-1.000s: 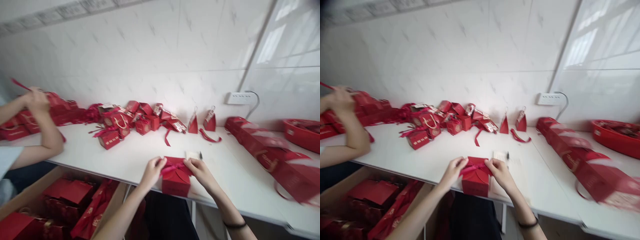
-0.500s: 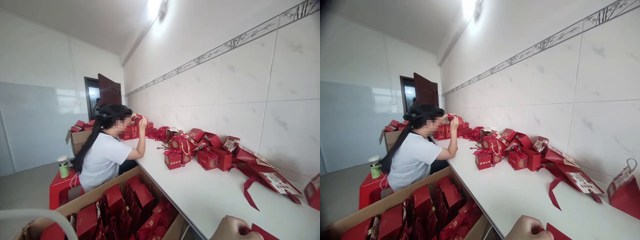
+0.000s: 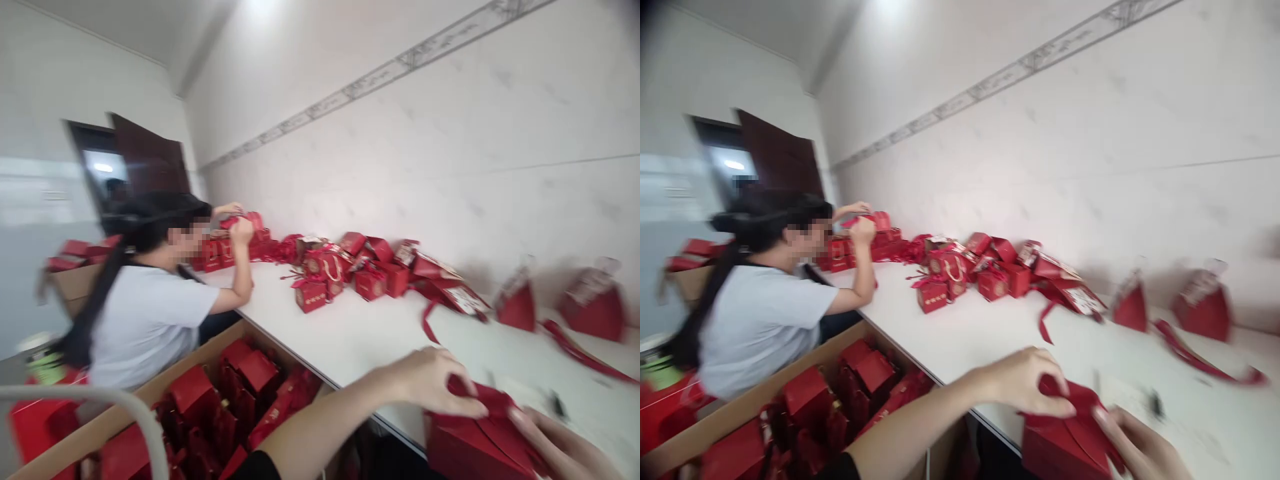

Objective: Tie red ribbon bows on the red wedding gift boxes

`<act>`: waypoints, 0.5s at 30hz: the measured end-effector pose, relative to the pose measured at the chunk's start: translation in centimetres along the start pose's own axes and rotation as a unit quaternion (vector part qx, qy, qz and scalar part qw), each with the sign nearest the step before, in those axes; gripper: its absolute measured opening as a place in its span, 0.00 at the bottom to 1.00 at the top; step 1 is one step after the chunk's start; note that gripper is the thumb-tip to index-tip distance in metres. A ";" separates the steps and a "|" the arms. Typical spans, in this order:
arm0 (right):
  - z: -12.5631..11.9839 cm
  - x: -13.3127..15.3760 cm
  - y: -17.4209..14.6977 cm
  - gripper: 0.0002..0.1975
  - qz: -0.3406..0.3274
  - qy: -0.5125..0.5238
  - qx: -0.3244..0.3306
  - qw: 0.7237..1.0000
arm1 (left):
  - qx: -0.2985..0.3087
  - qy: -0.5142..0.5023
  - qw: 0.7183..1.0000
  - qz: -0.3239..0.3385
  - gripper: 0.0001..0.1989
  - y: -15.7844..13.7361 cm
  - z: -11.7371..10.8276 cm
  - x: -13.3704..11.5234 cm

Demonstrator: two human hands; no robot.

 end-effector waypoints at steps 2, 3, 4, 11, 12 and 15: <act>-3.6 -1.0 -1.4 0.31 0.029 -0.006 0.024 0.999 | -0.021 -0.037 0.999 0.004 0.07 -0.3 -0.5 -0.4; -4.7 -0.7 -1.9 0.31 0.038 0.003 0.040 0.998 | -0.033 -0.044 0.999 -0.002 0.06 -0.4 -0.8 -0.4; -5.4 -0.2 -2.2 0.30 0.042 0.019 0.050 0.998 | -0.051 -0.047 0.998 -0.012 0.04 -0.4 -1.2 -0.3; -4.8 2.4 -1.4 0.25 0.036 0.072 0.080 0.994 | -0.071 -0.085 0.991 -0.076 0.07 -0.8 -1.5 0.7; -4.8 2.3 -1.5 0.24 0.039 0.074 0.084 0.993 | -0.106 -0.081 0.986 -0.095 0.08 -1.1 -2.1 1.1; -4.9 2.2 -1.7 0.25 0.050 0.095 0.066 0.992 | -0.205 -0.052 0.957 -0.200 0.11 -2.8 -3.7 2.8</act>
Point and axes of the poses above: each hand's wrist, its own y-axis towards the middle knuckle, its own z-axis out of the palm, x = y × z, the point moved 8 cm from there along y, towards the middle knuckle, and after that the axes turned 11 degrees about -x, right-handed, at the moved point
